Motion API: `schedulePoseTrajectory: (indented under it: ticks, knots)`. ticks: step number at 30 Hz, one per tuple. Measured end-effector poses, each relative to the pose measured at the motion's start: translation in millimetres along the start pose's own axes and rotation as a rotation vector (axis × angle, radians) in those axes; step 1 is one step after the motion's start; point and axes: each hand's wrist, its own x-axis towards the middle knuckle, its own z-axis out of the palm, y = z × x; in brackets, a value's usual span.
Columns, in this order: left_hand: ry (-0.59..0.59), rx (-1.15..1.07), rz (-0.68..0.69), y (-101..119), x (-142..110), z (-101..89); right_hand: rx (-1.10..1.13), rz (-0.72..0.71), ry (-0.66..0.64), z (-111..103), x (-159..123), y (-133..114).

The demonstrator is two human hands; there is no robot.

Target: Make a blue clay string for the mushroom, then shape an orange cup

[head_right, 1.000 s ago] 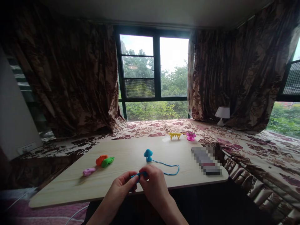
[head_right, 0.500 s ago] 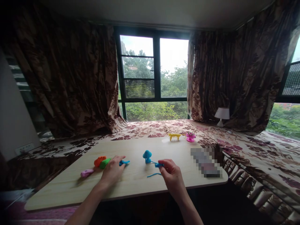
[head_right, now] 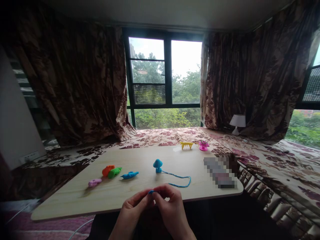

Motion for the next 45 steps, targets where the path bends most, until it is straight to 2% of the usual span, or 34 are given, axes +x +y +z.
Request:
schedulePoseTrajectory:
  ticks: [2,4,6,8,10,13,18,25,29,33,38,40,45]
  knots:
    - [0.042,-0.266,-0.147,-5.5,-1.6,1.5,0.100,0.091,-0.020,1.2,-2.1,6.5]
    - [0.099,-0.424,-0.227,-6.8,-3.9,4.2,0.123,0.099,0.005,3.7,-3.1,14.1]
    - [0.125,-0.487,-0.254,-4.8,-8.0,9.1,0.063,0.027,0.059,7.5,-4.6,19.8]
    - [0.100,-0.514,-0.261,-1.0,-12.6,14.4,-0.018,-0.065,0.098,11.5,-7.3,22.2]
    - [0.081,-0.535,-0.259,2.5,-15.9,17.7,-0.073,-0.126,0.084,14.5,-10.9,21.4]
    - [0.099,-0.553,-0.245,3.8,-16.4,17.5,-0.115,-0.190,0.020,15.7,-15.5,17.5]
    - [0.141,-0.500,-0.233,2.3,-13.9,11.6,-0.155,-0.214,0.033,11.5,-16.7,15.8]
    - [-0.048,-0.457,-0.205,3.3,-19.4,13.8,-0.301,-0.284,0.038,1.6,-19.6,12.4]
    - [-0.028,-0.452,-0.203,-4.7,-19.1,10.6,-0.321,-0.265,-0.061,-4.5,-23.5,12.2]
    - [-0.109,-0.384,-0.219,-0.6,-21.8,8.7,-0.380,-0.277,-0.154,-7.0,-23.0,15.2]
    - [-0.176,-0.355,-0.260,9.0,-27.0,17.9,-0.413,-0.297,-0.041,-5.5,-21.0,15.5]
    - [-0.159,-0.362,-0.248,6.2,-25.9,18.5,-0.430,-0.306,-0.039,-4.3,-21.3,12.6]
    - [-0.030,-0.446,-0.224,-5.9,-18.6,7.5,-0.454,-0.364,-0.183,-2.5,-21.3,3.5]
